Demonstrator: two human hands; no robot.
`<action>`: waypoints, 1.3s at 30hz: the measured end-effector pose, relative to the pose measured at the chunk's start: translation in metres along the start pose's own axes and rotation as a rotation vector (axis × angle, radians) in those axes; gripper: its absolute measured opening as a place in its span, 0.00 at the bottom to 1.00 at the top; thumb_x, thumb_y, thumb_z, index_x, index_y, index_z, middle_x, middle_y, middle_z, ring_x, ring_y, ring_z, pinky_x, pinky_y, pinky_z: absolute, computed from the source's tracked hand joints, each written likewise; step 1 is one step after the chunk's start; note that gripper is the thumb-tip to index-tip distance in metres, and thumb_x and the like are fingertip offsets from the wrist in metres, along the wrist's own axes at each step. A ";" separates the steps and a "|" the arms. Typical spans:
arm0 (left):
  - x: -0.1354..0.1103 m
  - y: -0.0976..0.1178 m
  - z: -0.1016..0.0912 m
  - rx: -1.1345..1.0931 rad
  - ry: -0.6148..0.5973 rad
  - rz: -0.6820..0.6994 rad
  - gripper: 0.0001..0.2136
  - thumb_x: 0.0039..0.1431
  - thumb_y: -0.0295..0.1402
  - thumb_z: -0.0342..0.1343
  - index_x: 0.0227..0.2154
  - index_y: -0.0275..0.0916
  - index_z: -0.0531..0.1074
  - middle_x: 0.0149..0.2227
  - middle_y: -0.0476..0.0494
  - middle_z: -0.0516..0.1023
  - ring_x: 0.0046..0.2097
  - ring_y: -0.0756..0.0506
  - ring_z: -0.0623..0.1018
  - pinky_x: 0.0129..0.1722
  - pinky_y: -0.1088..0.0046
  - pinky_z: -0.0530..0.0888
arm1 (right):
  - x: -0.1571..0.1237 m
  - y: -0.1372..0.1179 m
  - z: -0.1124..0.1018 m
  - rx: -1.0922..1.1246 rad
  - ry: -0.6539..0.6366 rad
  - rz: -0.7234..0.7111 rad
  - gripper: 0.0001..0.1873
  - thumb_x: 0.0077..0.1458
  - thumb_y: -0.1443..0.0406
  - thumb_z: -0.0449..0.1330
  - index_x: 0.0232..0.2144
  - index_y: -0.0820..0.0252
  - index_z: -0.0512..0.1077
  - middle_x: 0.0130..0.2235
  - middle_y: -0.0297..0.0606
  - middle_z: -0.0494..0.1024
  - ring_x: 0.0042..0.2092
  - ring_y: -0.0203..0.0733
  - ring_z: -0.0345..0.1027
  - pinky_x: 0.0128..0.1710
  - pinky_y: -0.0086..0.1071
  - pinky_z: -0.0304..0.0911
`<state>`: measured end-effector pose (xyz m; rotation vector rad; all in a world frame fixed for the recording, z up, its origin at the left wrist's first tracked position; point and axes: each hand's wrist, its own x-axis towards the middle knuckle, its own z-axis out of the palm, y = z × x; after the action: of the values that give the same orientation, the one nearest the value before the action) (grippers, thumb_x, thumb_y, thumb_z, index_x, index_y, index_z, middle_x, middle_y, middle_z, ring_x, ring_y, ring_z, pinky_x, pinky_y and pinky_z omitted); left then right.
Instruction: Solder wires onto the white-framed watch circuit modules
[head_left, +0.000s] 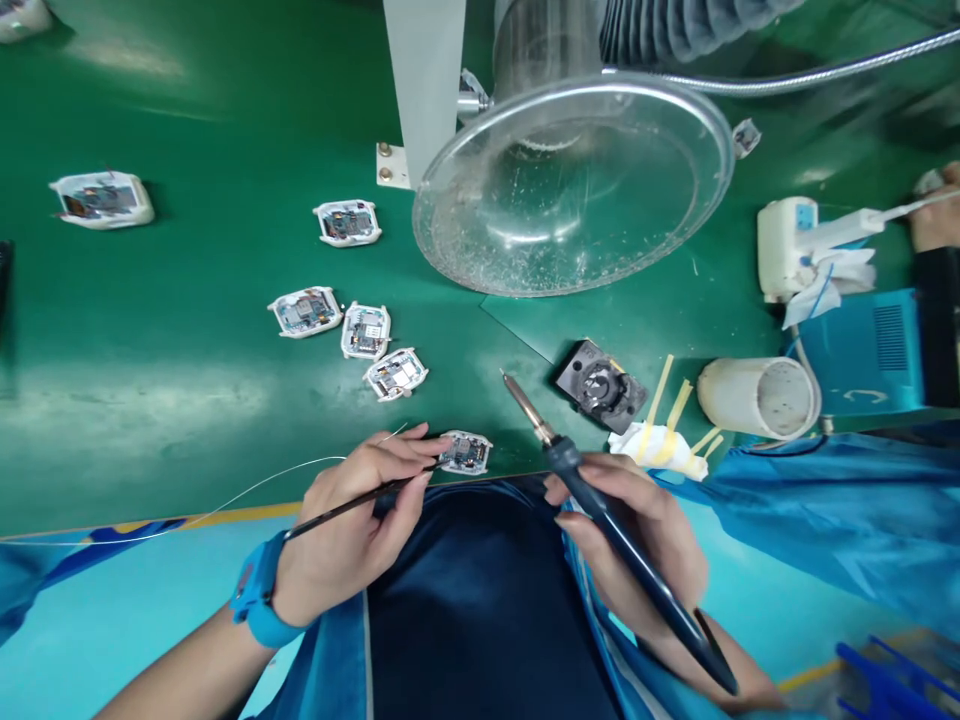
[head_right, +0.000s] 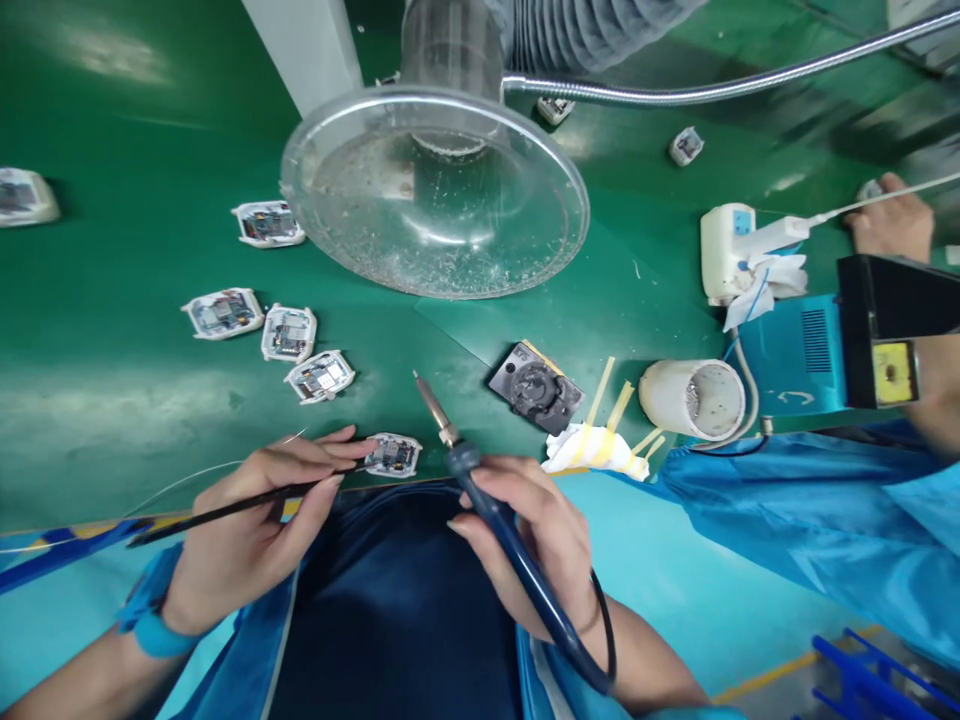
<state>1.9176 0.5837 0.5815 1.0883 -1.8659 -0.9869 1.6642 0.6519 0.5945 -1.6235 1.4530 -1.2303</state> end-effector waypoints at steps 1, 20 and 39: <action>0.000 0.000 0.000 0.002 0.002 0.001 0.11 0.63 0.17 0.57 0.40 0.42 0.68 0.43 0.46 0.85 0.51 0.44 0.85 0.58 0.58 0.83 | -0.002 -0.004 -0.005 -0.021 0.013 0.030 0.19 0.64 0.64 0.67 0.56 0.49 0.73 0.38 0.36 0.84 0.39 0.45 0.82 0.41 0.40 0.80; -0.002 0.000 0.001 -0.014 0.006 -0.005 0.12 0.62 0.17 0.57 0.40 0.43 0.69 0.46 0.46 0.85 0.51 0.44 0.85 0.59 0.57 0.83 | 0.022 -0.027 -0.007 -0.348 -0.334 0.032 0.13 0.68 0.58 0.60 0.33 0.53 0.80 0.32 0.34 0.86 0.33 0.40 0.84 0.39 0.27 0.81; -0.001 0.001 0.002 0.013 0.004 0.003 0.12 0.64 0.17 0.56 0.40 0.43 0.68 0.45 0.46 0.85 0.52 0.45 0.85 0.59 0.58 0.83 | 0.023 -0.029 -0.009 -0.350 -0.269 0.049 0.18 0.70 0.54 0.56 0.34 0.51 0.81 0.32 0.33 0.87 0.32 0.41 0.83 0.32 0.30 0.78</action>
<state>1.9161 0.5854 0.5816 1.0941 -1.8726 -0.9717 1.6658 0.6365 0.6295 -1.8840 1.5833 -0.7214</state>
